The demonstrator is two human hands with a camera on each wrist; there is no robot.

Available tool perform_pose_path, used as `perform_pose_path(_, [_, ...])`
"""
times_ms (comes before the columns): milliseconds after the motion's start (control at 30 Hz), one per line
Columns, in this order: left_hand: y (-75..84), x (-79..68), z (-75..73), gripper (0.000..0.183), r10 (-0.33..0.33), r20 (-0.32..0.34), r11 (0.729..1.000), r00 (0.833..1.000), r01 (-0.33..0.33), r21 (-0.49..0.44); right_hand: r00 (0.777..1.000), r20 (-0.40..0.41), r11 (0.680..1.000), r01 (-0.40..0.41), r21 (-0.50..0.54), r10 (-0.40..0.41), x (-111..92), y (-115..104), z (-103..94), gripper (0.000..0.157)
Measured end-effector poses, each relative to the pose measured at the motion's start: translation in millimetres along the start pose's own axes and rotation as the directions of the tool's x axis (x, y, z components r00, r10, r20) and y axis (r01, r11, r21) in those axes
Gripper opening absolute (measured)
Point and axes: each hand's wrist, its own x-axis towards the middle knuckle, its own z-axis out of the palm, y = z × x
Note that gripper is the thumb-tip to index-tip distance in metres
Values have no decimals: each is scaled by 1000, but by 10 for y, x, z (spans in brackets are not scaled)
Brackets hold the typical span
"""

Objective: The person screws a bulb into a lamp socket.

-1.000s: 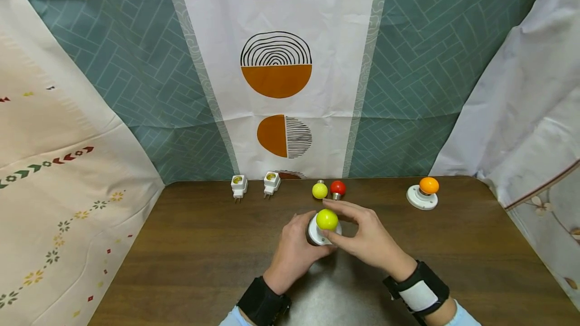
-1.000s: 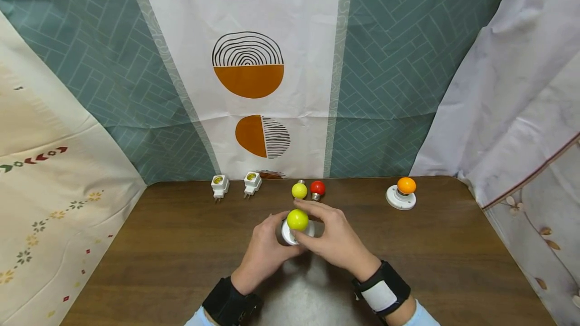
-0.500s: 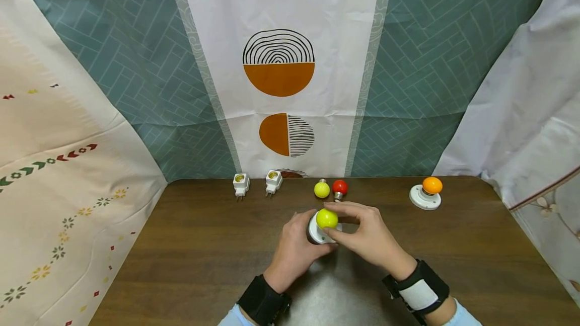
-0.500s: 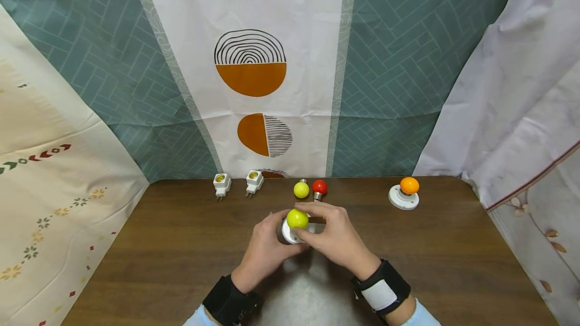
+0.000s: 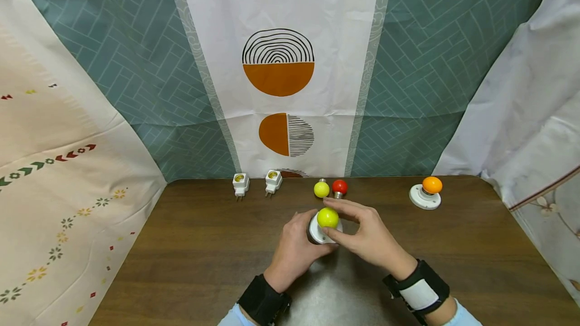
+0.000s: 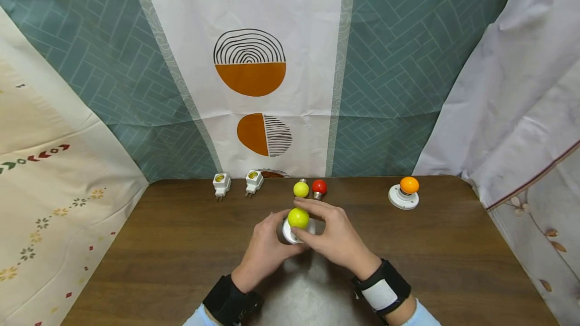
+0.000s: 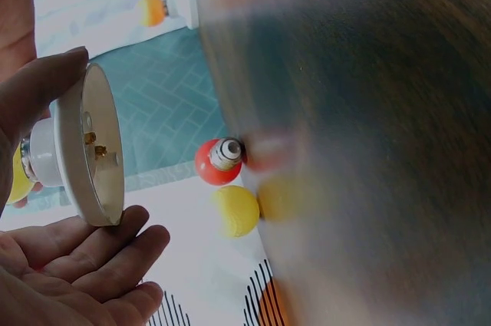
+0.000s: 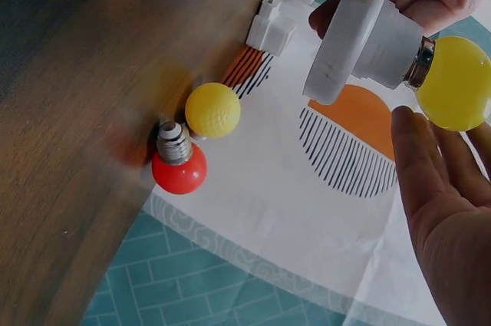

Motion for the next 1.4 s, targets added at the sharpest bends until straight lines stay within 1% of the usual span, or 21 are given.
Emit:
perform_pose_path(100, [3,10,-6,70,-6,4,1000,1000,6,12,1000,23,1000,6,8,-7,3,-12,-10,47])
perform_pose_path(200, [7,20,-13,71,-12,7,1000,1000,12,15,1000,26,1000,9,18,-10,7,-29,-15,44])
perform_pose_path(300, [13,20,-22,70,-15,11,1000,1000,15,14,1000,5,1000,8,23,-8,5,-37,-13,43])
perform_pose_path(467, [29,14,-33,67,-21,19,1000,1000,21,10,999,-53,1000,-1,23,2,2,-48,2,42])
perform_pose_path(600, [31,6,-33,68,-24,22,1000,999,24,7,997,-78,1000,-8,17,10,5,-119,8,42])
perform_pose_path(800, [30,-13,-36,67,-22,16,1000,1000,22,3,998,-52,999,-18,27,19,14,-363,-24,44])
perform_pose_path(900, [38,-16,-36,66,-13,15,1000,1000,13,2,999,-31,999,-33,7,33,15,-434,-47,45])
perform_pose_path(1000, [53,-15,-36,66,-15,22,1000,1000,15,0,999,-8,999,-35,-25,35,6,-446,-60,46])
perform_pose_path(1133, [59,-22,-33,67,-19,26,1000,999,20,-4,999,-2,999,-36,-28,36,-11,-436,-46,45])
perform_pose_path(1267, [47,-14,-32,69,-8,12,1000,1000,8,-10,1000,-12,999,-28,-17,27,6,-421,-37,44])
perform_pose_path(1400, [46,-3,-36,69,-14,11,1000,1000,14,-15,999,-40,1000,-20,-12,19,28,-443,-45,42])
